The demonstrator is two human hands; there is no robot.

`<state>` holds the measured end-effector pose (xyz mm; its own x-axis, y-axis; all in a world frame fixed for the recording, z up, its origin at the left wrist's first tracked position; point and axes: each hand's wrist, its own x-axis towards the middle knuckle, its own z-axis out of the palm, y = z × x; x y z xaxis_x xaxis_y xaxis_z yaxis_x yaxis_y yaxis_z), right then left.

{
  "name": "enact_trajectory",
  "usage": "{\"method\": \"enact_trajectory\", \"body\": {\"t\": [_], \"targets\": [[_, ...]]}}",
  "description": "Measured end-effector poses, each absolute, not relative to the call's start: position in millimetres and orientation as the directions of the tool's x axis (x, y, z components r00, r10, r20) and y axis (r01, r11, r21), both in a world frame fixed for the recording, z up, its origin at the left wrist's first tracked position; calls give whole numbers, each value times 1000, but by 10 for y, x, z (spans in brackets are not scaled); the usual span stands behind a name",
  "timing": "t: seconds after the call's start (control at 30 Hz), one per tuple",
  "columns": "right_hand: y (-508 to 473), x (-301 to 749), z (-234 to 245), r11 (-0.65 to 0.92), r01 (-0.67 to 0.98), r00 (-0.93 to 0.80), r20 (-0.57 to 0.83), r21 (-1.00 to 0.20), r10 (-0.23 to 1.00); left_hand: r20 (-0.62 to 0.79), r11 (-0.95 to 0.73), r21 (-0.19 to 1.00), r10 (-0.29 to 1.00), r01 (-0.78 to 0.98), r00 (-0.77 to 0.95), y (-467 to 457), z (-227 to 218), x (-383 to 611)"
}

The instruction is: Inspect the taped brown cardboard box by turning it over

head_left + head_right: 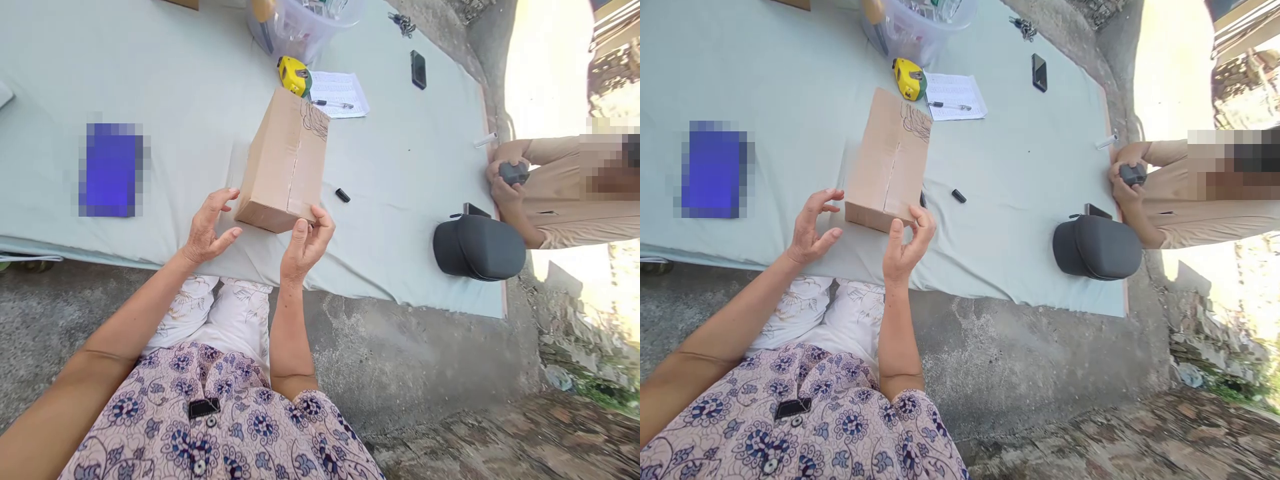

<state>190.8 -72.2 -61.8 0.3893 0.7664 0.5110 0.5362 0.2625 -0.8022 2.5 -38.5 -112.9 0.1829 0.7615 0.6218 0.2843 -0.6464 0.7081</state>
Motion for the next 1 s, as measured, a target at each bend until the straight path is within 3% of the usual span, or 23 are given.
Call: {"method": "enact_trajectory", "body": {"t": [0.17, 0.43, 0.6, 0.77, 1.0], "targets": [[-754, 1718, -606, 240, 501, 371, 457, -831, 809, 698, -708, 644, 699, 290, 155, -368, -1107, 19], [-638, 1700, -510, 172, 544, 401, 435, -821, 806, 696, -678, 667, 715, 310, 67, -393, -1124, 26], [-627, 1756, -538, 201, 514, 376, 430, -834, 821, 628, -591, 715, 778, 374, 30, -409, -966, 73], [-623, 1809, -592, 246, 488, 325, 436, -838, 839, 672, -647, 652, 734, 394, 94, -304, -728, 236], [-656, 1921, -640, 298, 412, 254, 422, -861, 870, 660, -650, 670, 743, 359, 114, -228, -715, 266]]}}
